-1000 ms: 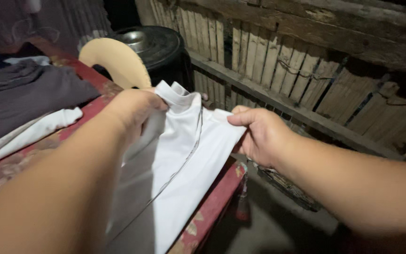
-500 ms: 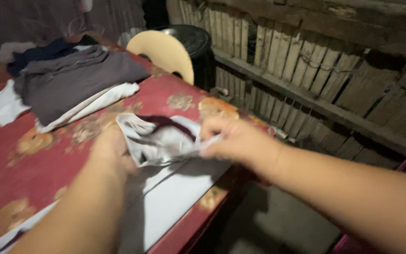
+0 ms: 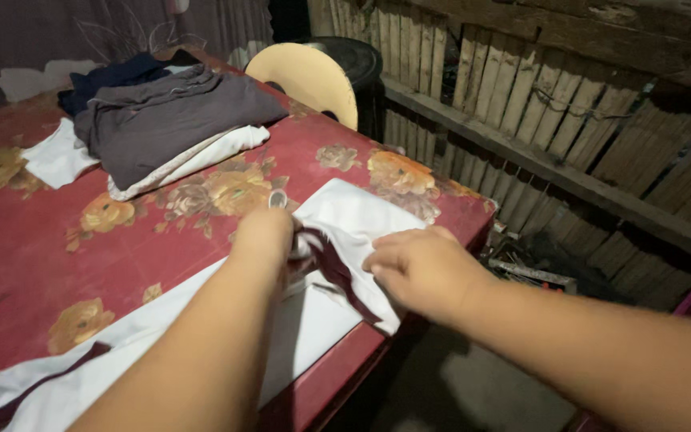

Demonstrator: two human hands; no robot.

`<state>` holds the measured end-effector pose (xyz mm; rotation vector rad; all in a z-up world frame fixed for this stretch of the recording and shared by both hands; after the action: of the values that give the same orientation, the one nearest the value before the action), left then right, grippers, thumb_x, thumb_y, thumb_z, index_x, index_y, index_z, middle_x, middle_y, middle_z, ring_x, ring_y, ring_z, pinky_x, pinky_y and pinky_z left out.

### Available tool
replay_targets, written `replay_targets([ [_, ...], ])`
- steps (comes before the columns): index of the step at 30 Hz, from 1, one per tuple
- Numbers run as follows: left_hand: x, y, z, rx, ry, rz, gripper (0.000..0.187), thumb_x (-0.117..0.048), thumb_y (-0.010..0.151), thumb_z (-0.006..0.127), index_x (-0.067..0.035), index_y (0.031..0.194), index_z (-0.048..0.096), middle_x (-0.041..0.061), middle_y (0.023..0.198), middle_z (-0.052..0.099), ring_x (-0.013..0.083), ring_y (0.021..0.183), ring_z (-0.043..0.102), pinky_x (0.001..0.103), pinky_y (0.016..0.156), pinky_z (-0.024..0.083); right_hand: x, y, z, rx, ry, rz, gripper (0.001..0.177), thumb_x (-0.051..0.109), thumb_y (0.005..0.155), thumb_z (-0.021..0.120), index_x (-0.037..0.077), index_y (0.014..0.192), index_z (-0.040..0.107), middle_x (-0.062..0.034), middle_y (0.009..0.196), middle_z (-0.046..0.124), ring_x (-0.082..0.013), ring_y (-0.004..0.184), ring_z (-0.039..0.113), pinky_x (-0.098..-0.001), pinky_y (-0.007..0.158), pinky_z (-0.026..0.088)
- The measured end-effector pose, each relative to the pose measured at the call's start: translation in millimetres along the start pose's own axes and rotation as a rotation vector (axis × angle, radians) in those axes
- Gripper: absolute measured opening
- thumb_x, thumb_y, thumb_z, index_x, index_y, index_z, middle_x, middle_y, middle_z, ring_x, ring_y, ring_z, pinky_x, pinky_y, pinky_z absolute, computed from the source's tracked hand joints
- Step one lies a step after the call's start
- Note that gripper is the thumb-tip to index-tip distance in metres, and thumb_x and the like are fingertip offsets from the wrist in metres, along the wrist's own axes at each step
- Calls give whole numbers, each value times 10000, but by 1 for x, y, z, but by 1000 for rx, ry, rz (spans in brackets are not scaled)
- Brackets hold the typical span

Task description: The person folds a white top by laying it flat on a table, folding the sides inward, and then rolling or folding it into a compact bundle.

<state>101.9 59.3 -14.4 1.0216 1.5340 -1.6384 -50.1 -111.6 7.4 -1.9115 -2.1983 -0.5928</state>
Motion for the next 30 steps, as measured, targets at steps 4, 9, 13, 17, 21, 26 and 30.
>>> replay_targets([
  [4,-35,23,43,88,-178,-34,104,-117,949,560,-50,1014,606,138,880,643,271,730,642,455,602,568,-58,25,-1,-14,625,303,301,276,945,613,60,1069,783,-159,1065,809,-311,1047,736,-406,934,573],
  [9,-73,31,96,121,-281,-36,288,-47,937,466,-186,1175,551,61,1024,633,226,757,638,458,698,595,-46,21,-36,-88,276,-142,618,333,806,734,68,1347,600,-155,1285,681,-302,1193,648,-390,1027,485],
  [13,-73,37,118,91,-429,-41,343,5,947,444,-116,1263,499,109,1094,622,261,798,664,474,752,638,-19,4,-41,-106,51,-341,853,403,784,788,-40,1446,485,-325,1406,488,-471,1284,457,-561,1091,334],
  [17,-69,44,131,79,-435,-80,318,4,945,449,-25,1250,534,130,1069,621,274,826,684,500,767,653,-41,17,-32,-134,14,-132,502,304,776,747,120,1238,681,-235,1397,534,-439,1274,474,-571,1048,350],
  [21,-71,56,155,128,-405,-52,275,20,923,440,-57,1167,541,160,1077,637,301,845,685,470,765,634,-94,38,-23,-151,344,172,144,230,907,668,132,981,743,-85,1040,760,-239,1015,724,-345,939,561],
  [26,-80,68,194,435,-486,-53,264,-90,967,458,-7,1210,517,146,1061,646,312,940,675,494,869,590,-145,49,-19,-222,962,244,194,155,940,671,61,1109,659,-93,992,714,-177,929,656,-305,840,535],
  [30,-85,66,181,393,-372,93,312,-94,896,461,-168,1161,607,66,997,729,256,1016,708,438,922,557,-173,38,-16,-281,1313,589,325,185,888,599,122,1206,583,-41,1011,735,-143,886,680,-285,757,533],
])
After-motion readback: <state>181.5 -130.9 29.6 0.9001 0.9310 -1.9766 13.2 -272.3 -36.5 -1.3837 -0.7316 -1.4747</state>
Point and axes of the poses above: each hand's wrist, its own y-axis towards the middle knuckle, its own z-axis out of the palm, x = y × z, the point moved 5 cm from there along y, towards the middle knuckle
